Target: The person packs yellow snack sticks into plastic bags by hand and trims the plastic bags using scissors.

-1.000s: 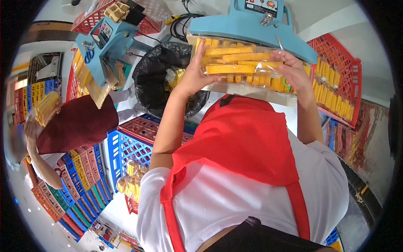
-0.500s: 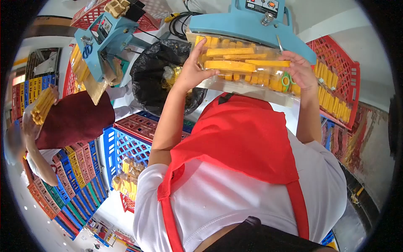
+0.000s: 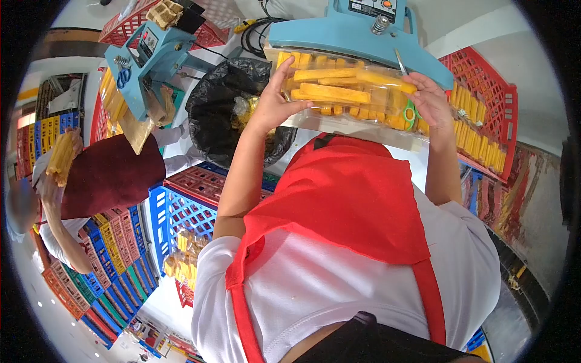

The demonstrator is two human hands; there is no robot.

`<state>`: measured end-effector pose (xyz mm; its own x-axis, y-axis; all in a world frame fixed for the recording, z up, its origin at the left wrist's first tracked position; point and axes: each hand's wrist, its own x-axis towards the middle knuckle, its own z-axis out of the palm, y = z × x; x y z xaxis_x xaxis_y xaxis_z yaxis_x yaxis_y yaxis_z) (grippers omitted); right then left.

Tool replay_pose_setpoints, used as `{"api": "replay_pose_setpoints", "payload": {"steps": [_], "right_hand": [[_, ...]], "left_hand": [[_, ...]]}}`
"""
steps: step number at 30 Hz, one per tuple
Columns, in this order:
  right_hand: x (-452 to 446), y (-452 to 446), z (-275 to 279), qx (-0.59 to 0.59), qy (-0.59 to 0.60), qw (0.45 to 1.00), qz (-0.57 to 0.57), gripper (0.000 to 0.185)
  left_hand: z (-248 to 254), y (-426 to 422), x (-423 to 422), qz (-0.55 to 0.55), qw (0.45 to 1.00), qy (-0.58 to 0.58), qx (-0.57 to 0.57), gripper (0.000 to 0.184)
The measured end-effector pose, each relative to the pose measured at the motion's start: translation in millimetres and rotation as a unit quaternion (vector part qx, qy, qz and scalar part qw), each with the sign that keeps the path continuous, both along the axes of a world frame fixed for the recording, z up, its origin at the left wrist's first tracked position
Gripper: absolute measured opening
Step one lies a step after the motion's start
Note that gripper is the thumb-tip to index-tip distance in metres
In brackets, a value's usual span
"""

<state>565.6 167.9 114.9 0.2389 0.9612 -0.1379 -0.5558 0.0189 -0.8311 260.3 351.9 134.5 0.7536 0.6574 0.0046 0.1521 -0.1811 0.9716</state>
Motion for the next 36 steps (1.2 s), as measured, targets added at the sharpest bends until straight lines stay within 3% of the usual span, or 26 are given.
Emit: {"api": "replay_pose_setpoints", "payload": {"steps": [6, 9, 11, 14, 21, 23, 24, 26, 29, 33, 36], "right_hand": [[-18.0, 16.5, 2.0, 0.018, -0.031, 0.999, 0.022, 0.037], [-29.6, 25.6, 8.1, 0.000, 0.011, 1.000, 0.010, 0.031], [-32.7, 30.2, 6.8, -0.102, -0.027, 0.994, -0.034, 0.024], [-33.3, 25.2, 11.1, -0.091, 0.004, 0.993, -0.071, 0.021], [31.1, -15.3, 6.6, -0.141, -0.062, 0.982, -0.110, 0.021], [47.9, -20.1, 9.4, -0.240, -0.140, 0.961, 0.006, 0.023], [44.7, -14.9, 14.4, -0.240, -0.139, 0.961, 0.004, 0.023], [26.3, 6.4, 27.6, -0.278, -0.321, 0.888, 0.174, 0.027], [5.8, 36.9, 34.2, -0.197, -0.349, 0.876, 0.269, 0.038], [-7.2, 55.7, 23.3, -0.228, -0.300, 0.894, 0.244, 0.039], [-7.7, 64.4, 26.6, -0.255, -0.295, 0.868, 0.307, 0.040]], "left_hand": [[1.8, -2.4, 0.0, 0.007, 1.000, 0.002, 0.016, 0.089], [-1.6, -1.8, -1.4, 0.006, 1.000, -0.001, 0.002, 0.089], [-2.0, -2.1, -0.7, 0.004, 1.000, -0.001, 0.000, 0.089], [0.1, -2.6, -0.1, 0.008, 1.000, -0.012, -0.001, 0.089], [0.0, -3.5, -1.2, 0.015, 1.000, -0.001, 0.021, 0.089], [-1.2, -2.5, -1.1, 0.011, 1.000, -0.008, 0.020, 0.089], [-2.4, -1.7, -1.4, 0.008, 1.000, -0.005, 0.019, 0.089], [-2.1, -2.3, -0.9, 0.003, 1.000, -0.003, 0.018, 0.089], [6.4, -4.1, -1.0, 0.006, 1.000, 0.017, 0.017, 0.089], [8.5, -6.1, -0.9, 0.008, 1.000, 0.009, 0.001, 0.089], [0.4, -3.2, -0.7, 0.011, 1.000, 0.002, 0.015, 0.089]]}}
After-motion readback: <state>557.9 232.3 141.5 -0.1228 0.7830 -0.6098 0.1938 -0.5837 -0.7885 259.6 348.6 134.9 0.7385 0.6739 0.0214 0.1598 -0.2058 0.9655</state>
